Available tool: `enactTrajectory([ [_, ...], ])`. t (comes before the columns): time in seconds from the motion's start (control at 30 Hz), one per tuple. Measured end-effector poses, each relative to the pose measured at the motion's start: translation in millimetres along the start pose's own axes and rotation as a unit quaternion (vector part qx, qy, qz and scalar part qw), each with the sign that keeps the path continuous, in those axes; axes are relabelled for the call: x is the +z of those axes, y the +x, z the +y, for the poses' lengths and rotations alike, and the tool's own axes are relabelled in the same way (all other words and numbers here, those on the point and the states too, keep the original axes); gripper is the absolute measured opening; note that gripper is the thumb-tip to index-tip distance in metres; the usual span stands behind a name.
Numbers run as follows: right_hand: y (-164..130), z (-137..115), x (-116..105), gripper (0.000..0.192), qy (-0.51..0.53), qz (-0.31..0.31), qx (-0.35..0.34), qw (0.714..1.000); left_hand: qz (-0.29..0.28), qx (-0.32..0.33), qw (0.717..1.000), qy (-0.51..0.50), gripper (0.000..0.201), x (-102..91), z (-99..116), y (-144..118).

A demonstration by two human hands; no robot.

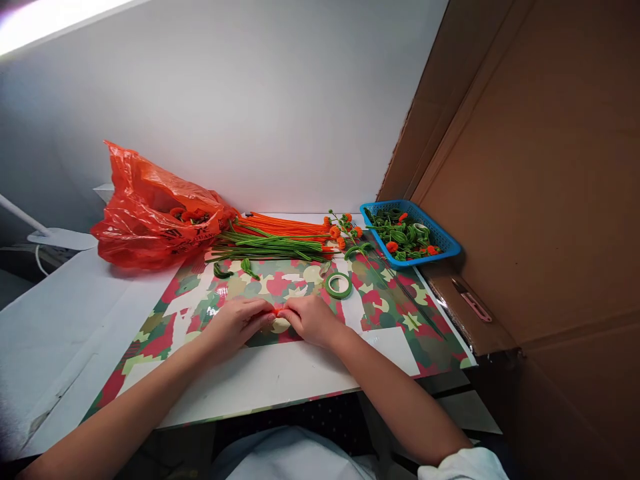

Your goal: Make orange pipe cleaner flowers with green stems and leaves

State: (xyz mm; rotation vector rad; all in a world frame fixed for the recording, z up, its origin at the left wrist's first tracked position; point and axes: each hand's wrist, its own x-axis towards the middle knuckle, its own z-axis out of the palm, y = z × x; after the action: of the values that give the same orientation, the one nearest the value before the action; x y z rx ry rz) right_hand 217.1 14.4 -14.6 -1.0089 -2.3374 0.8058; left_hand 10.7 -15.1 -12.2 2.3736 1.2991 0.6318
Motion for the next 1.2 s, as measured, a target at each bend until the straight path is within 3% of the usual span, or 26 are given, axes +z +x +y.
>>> enactTrajectory([
  [0.2, -2.5, -0.2, 3.5, 0.021, 0.001, 0.019, -0.017, 1.0, -0.026, -0.044, 0.996, -0.079, 0.034, -4.6, 2.8, 1.8],
  [0.3, -2.6, 0.7, 4.6, 0.02, -0.004, 0.03, -0.017, 0.999, -0.023, -0.056, 0.996, -0.073, 0.034, -5.1, 3.5, 2.1],
  [0.4, -2.7, -1.6, 4.3, 0.016, 0.022, 0.038, -0.013, 0.999, 0.006, -0.032, 0.999, -0.012, 0.026, -3.2, 2.4, 1.3],
  [0.53, -1.3, -5.9, -0.1, 0.015, 0.065, 0.082, 0.0, 0.994, 0.055, 0.06, 0.994, 0.076, 0.021, -1.1, 0.7, 0.1],
  [0.63, 0.8, -2.6, -5.6, 0.03, 0.059, 0.106, 0.054, 0.991, 0.107, 0.084, 0.983, 0.124, 0.022, -2.1, -1.4, 0.4],
  [0.73, 2.0, 4.3, -9.2, 0.044, 0.047, 0.083, 0.101, 0.99, 0.146, 0.078, 0.973, 0.161, 0.023, -3.5, -4.2, 1.5],
  [0.87, 2.5, 6.7, -8.3, 0.042, 0.045, 0.081, 0.08, 0.993, 0.088, 0.056, 0.984, 0.148, 0.024, -3.5, -4.9, 2.3],
  [1.03, 3.1, 1.7, -6.0, 0.033, 0.041, 0.077, 0.033, 0.996, -0.051, -0.036, 0.998, -0.014, 0.034, -4.4, -1.3, 3.3],
  [1.2, 3.2, 4.6, -7.6, 0.036, 0.133, 0.076, 0.038, 0.987, -0.068, -0.089, 0.985, -0.129, 0.035, -7.5, 0.1, 5.7],
])
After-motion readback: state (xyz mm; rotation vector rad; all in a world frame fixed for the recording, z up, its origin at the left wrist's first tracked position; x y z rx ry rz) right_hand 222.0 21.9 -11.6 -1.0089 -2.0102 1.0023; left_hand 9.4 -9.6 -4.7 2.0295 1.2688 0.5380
